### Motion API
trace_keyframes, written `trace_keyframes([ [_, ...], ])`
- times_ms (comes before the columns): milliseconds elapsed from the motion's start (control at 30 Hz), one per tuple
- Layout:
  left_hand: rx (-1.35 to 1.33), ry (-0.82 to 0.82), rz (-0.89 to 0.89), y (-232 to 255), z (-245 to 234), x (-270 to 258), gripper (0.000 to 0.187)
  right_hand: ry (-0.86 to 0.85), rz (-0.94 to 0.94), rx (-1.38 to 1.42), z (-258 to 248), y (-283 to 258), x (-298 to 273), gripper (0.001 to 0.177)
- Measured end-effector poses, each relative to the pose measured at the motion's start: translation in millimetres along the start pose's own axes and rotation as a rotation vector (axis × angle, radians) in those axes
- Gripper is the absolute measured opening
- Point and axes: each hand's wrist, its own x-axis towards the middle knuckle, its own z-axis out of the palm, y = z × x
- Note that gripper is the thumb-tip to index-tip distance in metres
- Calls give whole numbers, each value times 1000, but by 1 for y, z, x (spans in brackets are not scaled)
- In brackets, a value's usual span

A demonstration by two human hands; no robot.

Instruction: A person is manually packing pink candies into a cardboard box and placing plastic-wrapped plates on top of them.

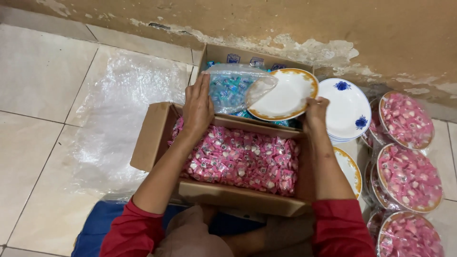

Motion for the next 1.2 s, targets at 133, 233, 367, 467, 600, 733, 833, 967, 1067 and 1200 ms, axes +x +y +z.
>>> trace_keyframes([
  [133,15,22,20,-5,5,2,70,11,-152,-71,-80,-88,-58,39],
  [233,115,37,30,-2,9,3,77,53,-77,-269,-92,-177,-141,37],
  [367,136,44,91,10,21,6,76,-93,69,-279,-100,-196,-177,46],
  [467,114,34,139,7,38,3,69,-314,160,-219,-79,-169,-174,58],
  [600,-123,-155,37,31,5,-3,71,-499,190,-246,15,-206,-224,66],
  [733,-193,-136,55,2,1,-8,67,-662,239,8,-1,-102,-120,74],
  [833,-271,-41,187,-16,3,-11,59,-695,287,12,24,-107,-123,72],
  [967,-372,46,130,-36,22,-15,46,-615,315,29,35,-72,-105,66],
  [1067,-376,107,35,-38,37,-23,42,-506,286,41,31,-33,-86,64],
  [1200,-433,163,-139,-37,51,-22,46,-285,277,81,50,-28,-93,60],
])
